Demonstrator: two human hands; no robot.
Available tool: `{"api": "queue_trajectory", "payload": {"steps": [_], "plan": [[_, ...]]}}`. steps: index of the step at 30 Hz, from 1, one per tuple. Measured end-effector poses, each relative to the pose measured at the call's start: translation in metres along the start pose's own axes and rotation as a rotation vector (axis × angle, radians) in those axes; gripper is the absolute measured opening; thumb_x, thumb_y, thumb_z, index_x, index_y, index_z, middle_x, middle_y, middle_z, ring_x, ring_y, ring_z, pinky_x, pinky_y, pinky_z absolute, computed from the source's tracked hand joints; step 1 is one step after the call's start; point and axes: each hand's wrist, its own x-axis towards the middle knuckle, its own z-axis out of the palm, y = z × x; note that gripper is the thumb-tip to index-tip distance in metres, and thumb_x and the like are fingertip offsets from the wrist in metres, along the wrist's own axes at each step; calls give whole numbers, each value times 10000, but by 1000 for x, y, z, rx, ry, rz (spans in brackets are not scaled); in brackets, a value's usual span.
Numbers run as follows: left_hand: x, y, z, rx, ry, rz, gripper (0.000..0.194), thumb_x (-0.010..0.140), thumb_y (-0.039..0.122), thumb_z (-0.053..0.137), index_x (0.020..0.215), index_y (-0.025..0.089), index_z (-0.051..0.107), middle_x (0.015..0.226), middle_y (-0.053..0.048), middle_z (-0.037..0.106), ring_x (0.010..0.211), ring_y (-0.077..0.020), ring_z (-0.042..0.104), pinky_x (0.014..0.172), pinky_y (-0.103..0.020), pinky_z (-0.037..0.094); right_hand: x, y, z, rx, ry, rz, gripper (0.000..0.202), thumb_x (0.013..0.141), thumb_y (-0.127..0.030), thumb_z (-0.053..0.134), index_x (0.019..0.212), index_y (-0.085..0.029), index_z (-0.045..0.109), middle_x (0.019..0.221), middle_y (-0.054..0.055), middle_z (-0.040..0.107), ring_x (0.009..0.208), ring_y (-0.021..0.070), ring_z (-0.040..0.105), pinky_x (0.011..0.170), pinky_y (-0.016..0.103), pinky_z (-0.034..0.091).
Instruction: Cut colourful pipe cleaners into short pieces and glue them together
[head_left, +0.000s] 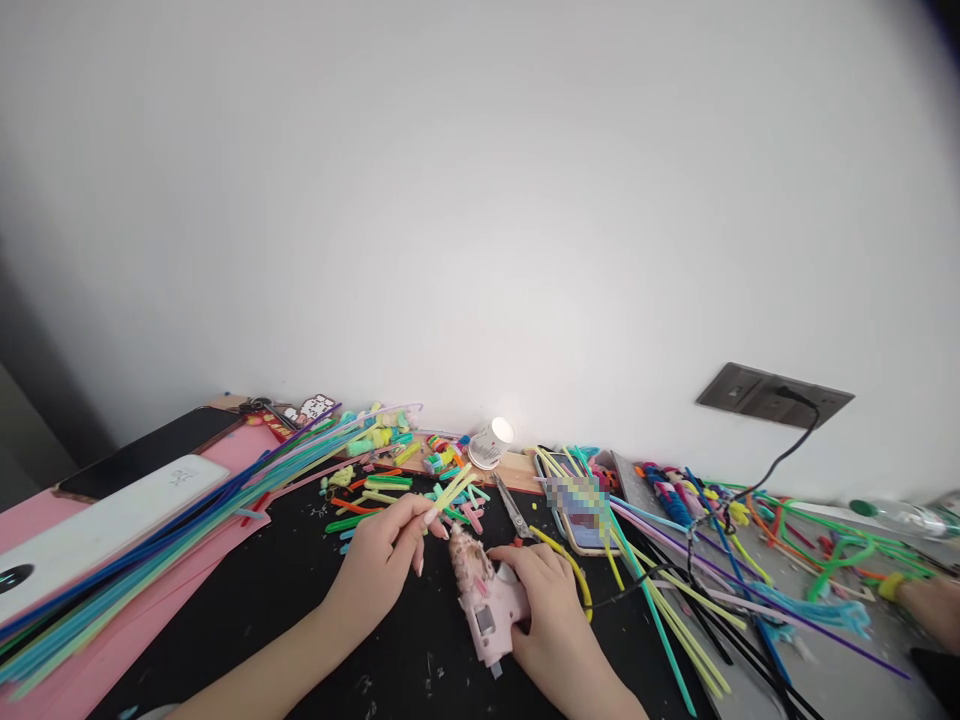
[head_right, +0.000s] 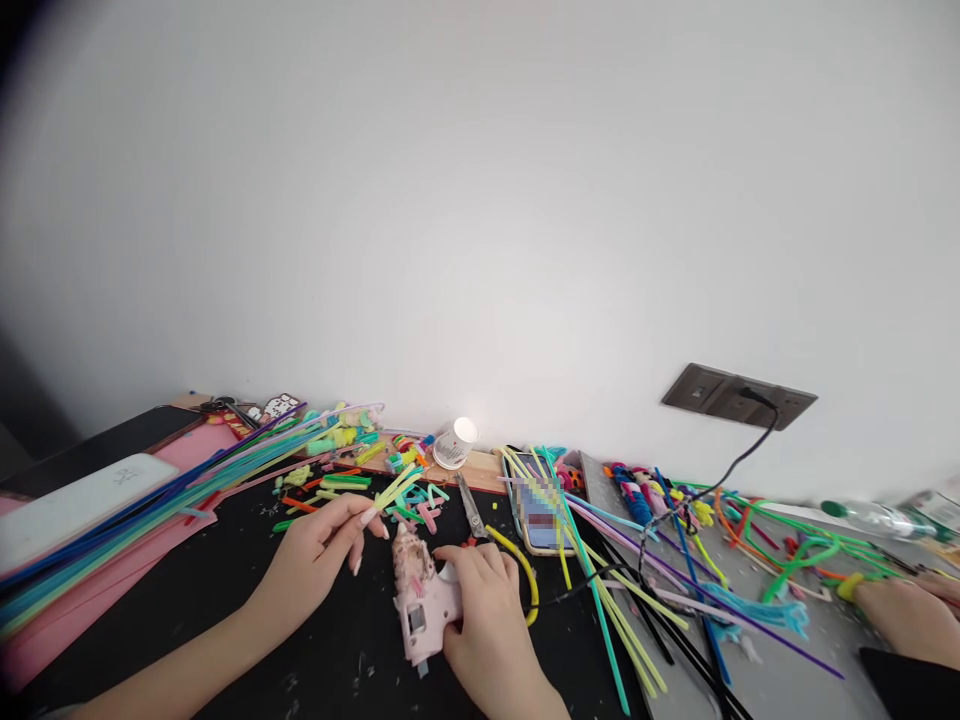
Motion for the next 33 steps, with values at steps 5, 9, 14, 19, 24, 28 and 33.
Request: {"api": "queue_trajectory", "payload": {"steps": [5,9,14,19,24,28,33], "plan": [[-2,0,1,-2,-22,-23,277,906,309,337,751,190,533,425,84,377,402,-105,419,503,-214,345,-3,-9,-7,-30,-32,-31,667,466,29,423,1079,-215,520,965,58,572,963,268,479,872,441,326],[-4,1,2,-2,-79,-5,280,909,307,324,734,193,510,442,83,366,395,-99,397,483,-210,332,-6,-15,-15,17,-54,-73,676,459,31,409,1083,-213,493,1032,54,537,1015,261,446,905,434,320],[-4,7,0,33,-155,59,273,903,268,319,725,191,511,557,47,483,465,-99,439,506,-210,344,-8,-9,-15,108,-33,-78,635,469,37,368,1034,-225,487,1004,36,527,1005,235,458,895,408,359],[-5,14,-1,58,-244,127,285,913,256,316,708,189,501,650,26,532,589,-112,503,585,-212,368,-8,2,-10,184,215,-81,562,653,7,414,1162,-230,433,1161,73,469,1119,239,428,942,414,363],[-9,14,1,76,-404,161,242,926,260,309,774,198,486,677,30,553,640,-117,528,622,-208,379,-7,2,-7,154,292,-228,461,747,-85,527,1180,-231,467,1195,93,476,1123,243,461,913,376,424],[-11,18,1,113,-487,199,253,932,257,287,797,201,493,709,15,584,664,-128,541,639,-217,383,-7,2,-5,150,370,-237,486,733,-105,592,1187,-223,467,1161,99,519,1091,245,499,889,374,457],[-10,22,0,152,-528,223,246,931,248,283,814,201,494,710,8,590,661,-139,547,636,-224,380,-4,2,-6,137,335,-283,316,768,-100,580,1056,-231,576,1078,94,552,996,230,548,808,353,495]]}}
